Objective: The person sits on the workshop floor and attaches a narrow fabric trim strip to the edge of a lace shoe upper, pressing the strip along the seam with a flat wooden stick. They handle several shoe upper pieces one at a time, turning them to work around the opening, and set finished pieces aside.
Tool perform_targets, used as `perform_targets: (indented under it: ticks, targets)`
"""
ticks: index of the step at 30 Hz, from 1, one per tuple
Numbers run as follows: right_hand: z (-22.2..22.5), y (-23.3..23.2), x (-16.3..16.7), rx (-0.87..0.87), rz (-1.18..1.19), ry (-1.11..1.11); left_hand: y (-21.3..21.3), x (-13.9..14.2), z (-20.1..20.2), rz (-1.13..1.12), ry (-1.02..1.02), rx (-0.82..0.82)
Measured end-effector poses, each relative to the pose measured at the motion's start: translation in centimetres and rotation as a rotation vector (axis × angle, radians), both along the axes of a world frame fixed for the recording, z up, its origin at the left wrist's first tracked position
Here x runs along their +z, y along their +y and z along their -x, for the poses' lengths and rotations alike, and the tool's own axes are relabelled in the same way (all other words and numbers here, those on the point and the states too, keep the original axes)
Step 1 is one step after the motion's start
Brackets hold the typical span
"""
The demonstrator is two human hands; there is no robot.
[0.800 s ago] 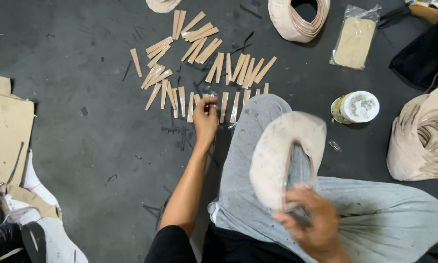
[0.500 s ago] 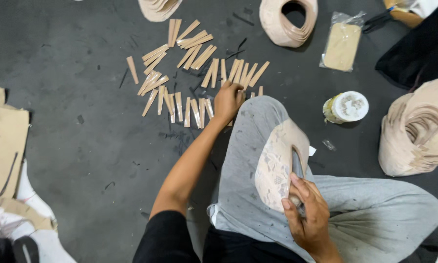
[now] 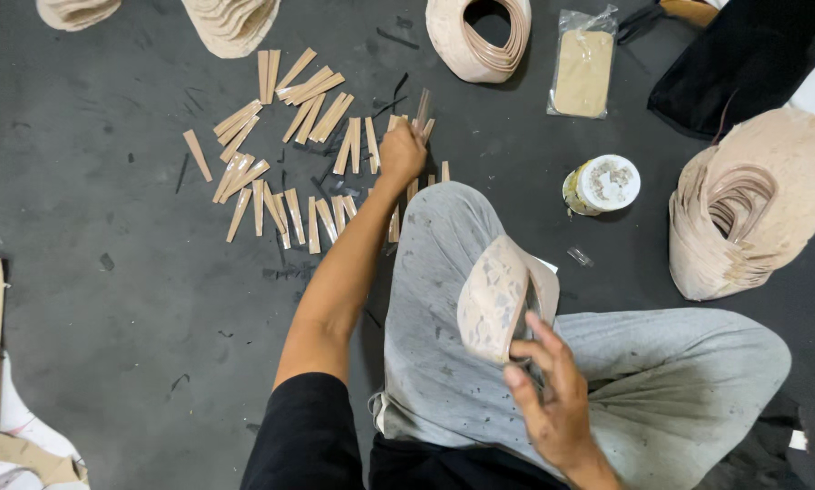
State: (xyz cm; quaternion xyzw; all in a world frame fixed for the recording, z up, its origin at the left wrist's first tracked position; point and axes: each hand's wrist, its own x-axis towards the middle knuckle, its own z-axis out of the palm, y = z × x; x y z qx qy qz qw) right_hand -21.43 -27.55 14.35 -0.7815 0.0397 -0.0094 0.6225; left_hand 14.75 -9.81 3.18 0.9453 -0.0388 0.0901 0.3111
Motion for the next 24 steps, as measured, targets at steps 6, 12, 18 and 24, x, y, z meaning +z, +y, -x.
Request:
perform_targets:
  ticks: [6,12,18,24]
  targets:
    - [-2.8,0.5,1.2,-0.008,-0.28,-0.05,3.2,3.4,0.1,1.09,0.526,0.005]
    - [-5.6,-0.7,2.6,-0.147,-0.396,-0.092,3.9,12.0,13.6,1.378,0.227,-0.138]
    - [-6.8,-0.7,2.8,-0.05,-0.534,-0.137,-0.8,15.2,26.0,1.425,0.651,-0.226]
    - [-5.3,-1.9,5.6,-0.153,-0.263,-0.181,-3.7,14.1,27.2,1.376,0.485,-0.272]
